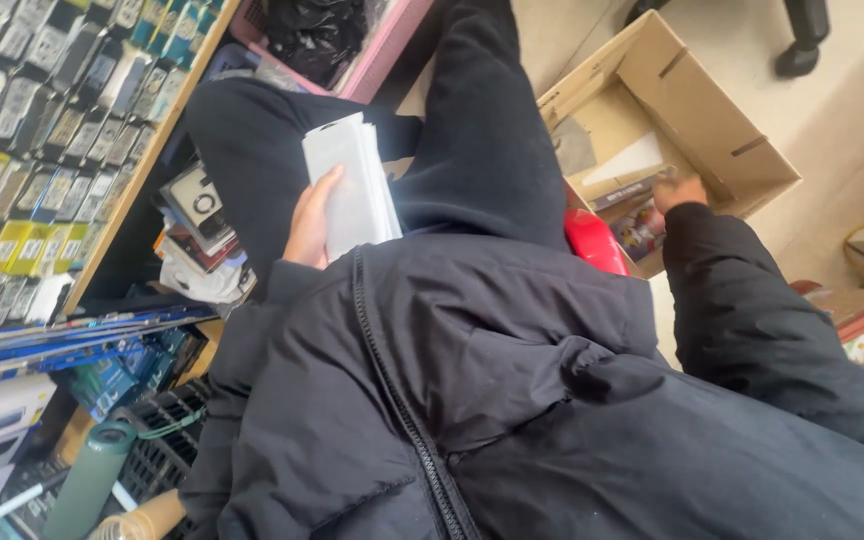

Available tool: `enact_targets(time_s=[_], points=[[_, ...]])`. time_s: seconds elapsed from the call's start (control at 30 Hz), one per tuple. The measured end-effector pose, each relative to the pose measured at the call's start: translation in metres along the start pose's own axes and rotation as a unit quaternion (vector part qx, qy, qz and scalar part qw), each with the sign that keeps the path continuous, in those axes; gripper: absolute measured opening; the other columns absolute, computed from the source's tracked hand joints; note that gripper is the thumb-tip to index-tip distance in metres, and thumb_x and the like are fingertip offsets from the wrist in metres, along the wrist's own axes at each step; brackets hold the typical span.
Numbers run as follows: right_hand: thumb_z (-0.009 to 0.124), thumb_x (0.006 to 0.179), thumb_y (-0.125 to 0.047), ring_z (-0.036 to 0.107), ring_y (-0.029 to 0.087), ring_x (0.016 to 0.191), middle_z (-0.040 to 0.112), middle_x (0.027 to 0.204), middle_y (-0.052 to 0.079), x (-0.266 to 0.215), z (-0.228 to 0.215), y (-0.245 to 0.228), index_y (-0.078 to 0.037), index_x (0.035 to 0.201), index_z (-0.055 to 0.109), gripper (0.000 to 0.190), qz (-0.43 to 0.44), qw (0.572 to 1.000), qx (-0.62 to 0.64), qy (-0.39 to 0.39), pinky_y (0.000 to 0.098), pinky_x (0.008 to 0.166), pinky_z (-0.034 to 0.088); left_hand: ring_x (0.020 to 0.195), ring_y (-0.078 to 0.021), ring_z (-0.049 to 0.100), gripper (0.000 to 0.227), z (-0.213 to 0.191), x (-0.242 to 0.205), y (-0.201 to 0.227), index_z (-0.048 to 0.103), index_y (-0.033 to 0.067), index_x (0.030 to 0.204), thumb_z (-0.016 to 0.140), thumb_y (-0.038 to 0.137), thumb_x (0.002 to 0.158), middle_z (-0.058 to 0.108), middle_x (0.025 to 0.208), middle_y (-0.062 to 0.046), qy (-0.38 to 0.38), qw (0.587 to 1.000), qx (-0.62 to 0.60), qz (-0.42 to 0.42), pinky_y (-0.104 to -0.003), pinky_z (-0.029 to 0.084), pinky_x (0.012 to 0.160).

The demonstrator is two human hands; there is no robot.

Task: The person sits on the floor and handles small white rectangular items, wiping them with a cloth. They then pick up a small box, examine it, and place it into a cardboard box. The person continues to handle the white items and other small boxes, placing them into the cardboard box.

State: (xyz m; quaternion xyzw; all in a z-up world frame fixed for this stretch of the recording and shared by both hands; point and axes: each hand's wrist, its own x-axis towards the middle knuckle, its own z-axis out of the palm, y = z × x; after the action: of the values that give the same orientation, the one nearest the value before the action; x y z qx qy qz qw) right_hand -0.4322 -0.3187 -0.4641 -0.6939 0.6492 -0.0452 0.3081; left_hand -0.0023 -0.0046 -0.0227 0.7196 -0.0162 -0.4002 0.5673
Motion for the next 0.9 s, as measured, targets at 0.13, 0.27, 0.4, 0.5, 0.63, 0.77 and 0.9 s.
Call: enact_targets(time_s=[0.13,0.27,0.4,0.5,0.63,0.77,0.9], points=[[0.066,0.091,-0.028,0.054,0.038,0.133,0.047,0.149,0.012,0.022,0.032,0.019,-0.032,0.134,0.060,0.044,0.032,0.999,0.002,-0.004,0.0513,0.109,0.046,0.097,-0.0214,0.074,0.057,0.000,-0.007,0.002,0.068,0.0112,0.121,0.089,0.043,0.078,0.075,0.105,-0.012,-0.002,1.000,-0.010,0.000,-0.044,0.063,0.089],[0.068,0.093,-0.016,0.054,0.048,0.133,0.032,0.153,0.018,-0.028,-0.025,-0.065,-0.014,0.141,0.039,0.056,0.060,0.998,0.015,0.003,0.0587,0.114,0.045,0.100,-0.0215,0.074,0.058,-0.001,-0.001,0.000,0.067,0.0105,0.123,0.088,0.044,0.080,0.075,0.107,-0.012,-0.004,1.000,0.000,0.001,-0.045,0.063,0.091],[0.071,0.087,-0.002,0.056,0.048,0.128,0.038,0.146,0.014,-0.018,0.000,-0.061,-0.021,0.146,0.051,0.065,-0.042,0.997,-0.031,-0.056,0.0615,0.105,0.048,0.103,-0.0221,0.074,0.062,-0.002,-0.004,0.003,0.066,0.0133,0.127,0.087,0.048,0.080,0.074,0.108,-0.011,-0.004,1.000,0.026,-0.004,-0.047,0.062,0.095],[0.074,0.082,0.003,0.065,0.045,0.113,0.048,0.133,0.007,-0.011,0.022,-0.050,-0.020,0.124,0.071,0.048,-0.043,0.996,-0.077,-0.033,0.0570,0.096,0.055,0.104,-0.0216,0.073,0.062,0.000,-0.006,0.005,0.066,0.0130,0.126,0.087,0.049,0.080,0.074,0.108,-0.010,-0.005,0.999,0.039,-0.001,-0.047,0.061,0.095],[0.081,0.077,0.008,0.070,0.045,0.102,0.057,0.125,0.007,-0.033,0.005,-0.071,-0.018,0.109,0.079,0.040,-0.026,0.994,-0.102,-0.008,0.0567,0.087,0.058,0.104,-0.0215,0.072,0.059,-0.001,-0.004,0.002,0.066,0.0129,0.124,0.086,0.049,0.081,0.074,0.107,-0.010,-0.012,0.999,0.035,0.007,-0.045,0.061,0.095],[0.085,0.083,-0.011,0.071,0.039,0.099,0.061,0.116,0.005,-0.016,-0.023,-0.075,-0.025,0.114,0.078,0.035,-0.093,0.980,-0.172,0.034,0.0534,0.082,0.061,0.102,-0.0197,0.071,0.057,-0.002,0.003,-0.003,0.066,0.0114,0.123,0.087,0.043,0.081,0.073,0.106,-0.009,-0.008,1.000,0.012,0.003,-0.044,0.061,0.095],[0.081,0.079,-0.031,0.072,0.036,0.085,0.069,0.102,0.006,-0.016,-0.071,-0.075,-0.034,0.117,0.077,0.038,-0.124,0.953,-0.254,0.109,0.0515,0.073,0.053,0.101,-0.0186,0.072,0.051,0.005,-0.006,0.011,0.066,0.0125,0.125,0.078,0.041,0.083,0.074,0.109,-0.005,-0.001,1.000,-0.001,-0.020,-0.037,0.061,0.090]])
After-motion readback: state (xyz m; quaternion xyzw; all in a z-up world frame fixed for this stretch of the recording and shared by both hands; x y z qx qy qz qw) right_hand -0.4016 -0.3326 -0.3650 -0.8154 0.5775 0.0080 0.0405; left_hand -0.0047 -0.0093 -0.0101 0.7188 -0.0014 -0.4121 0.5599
